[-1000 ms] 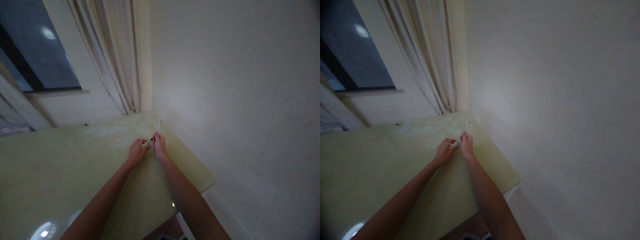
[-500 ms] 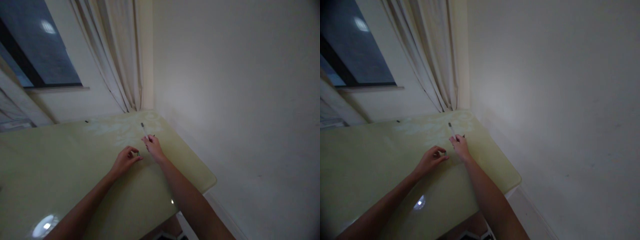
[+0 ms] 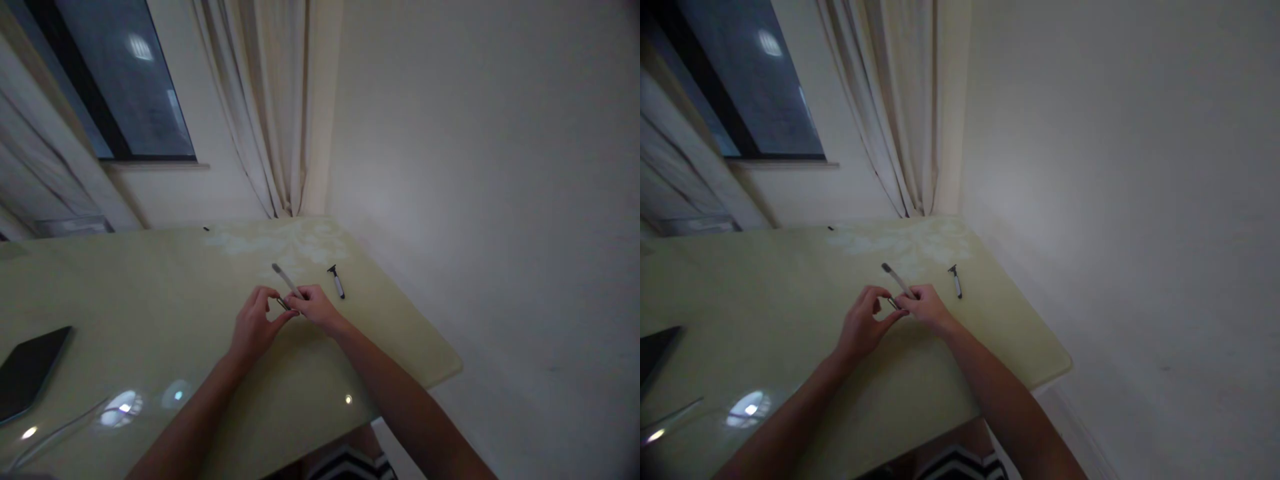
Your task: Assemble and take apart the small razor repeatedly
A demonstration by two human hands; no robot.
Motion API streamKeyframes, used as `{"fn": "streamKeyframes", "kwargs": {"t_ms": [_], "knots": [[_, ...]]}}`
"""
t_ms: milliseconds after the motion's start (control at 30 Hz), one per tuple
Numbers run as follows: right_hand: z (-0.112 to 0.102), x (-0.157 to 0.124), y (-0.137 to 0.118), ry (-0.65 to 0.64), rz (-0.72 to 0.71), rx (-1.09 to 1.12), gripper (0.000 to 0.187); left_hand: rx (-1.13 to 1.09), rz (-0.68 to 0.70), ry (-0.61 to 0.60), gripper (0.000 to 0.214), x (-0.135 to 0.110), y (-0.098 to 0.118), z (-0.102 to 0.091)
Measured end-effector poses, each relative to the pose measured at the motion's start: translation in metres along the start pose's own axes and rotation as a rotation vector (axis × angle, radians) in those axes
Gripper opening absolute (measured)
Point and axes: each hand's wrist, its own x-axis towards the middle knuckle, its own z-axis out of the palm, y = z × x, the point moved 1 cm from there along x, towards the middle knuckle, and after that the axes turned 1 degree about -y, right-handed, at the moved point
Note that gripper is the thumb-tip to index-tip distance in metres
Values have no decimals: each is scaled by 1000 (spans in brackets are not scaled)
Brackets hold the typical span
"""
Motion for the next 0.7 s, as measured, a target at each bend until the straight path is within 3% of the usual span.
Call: {"fn": "streamKeyframes", "kwargs": {"t_ms": [133,267,433,567,700], "knots": [[-8,4,3,23,11,-26,25,-139,10,-87,32,1,0,-3],[-11,5,7,-55,72,-1,29,-348,63,-197,21,4,-1,-1],[-12,3,7,-115,73,47,34,-449,-105,-165,33,5,-6,5],[-11,3,6,-146,60,36,39,-503,-70,-205,36,7,-5,4],[-17,6,3,-59,-50,-57,58,-470,-181,-98,39,14,-12,-7]]}}
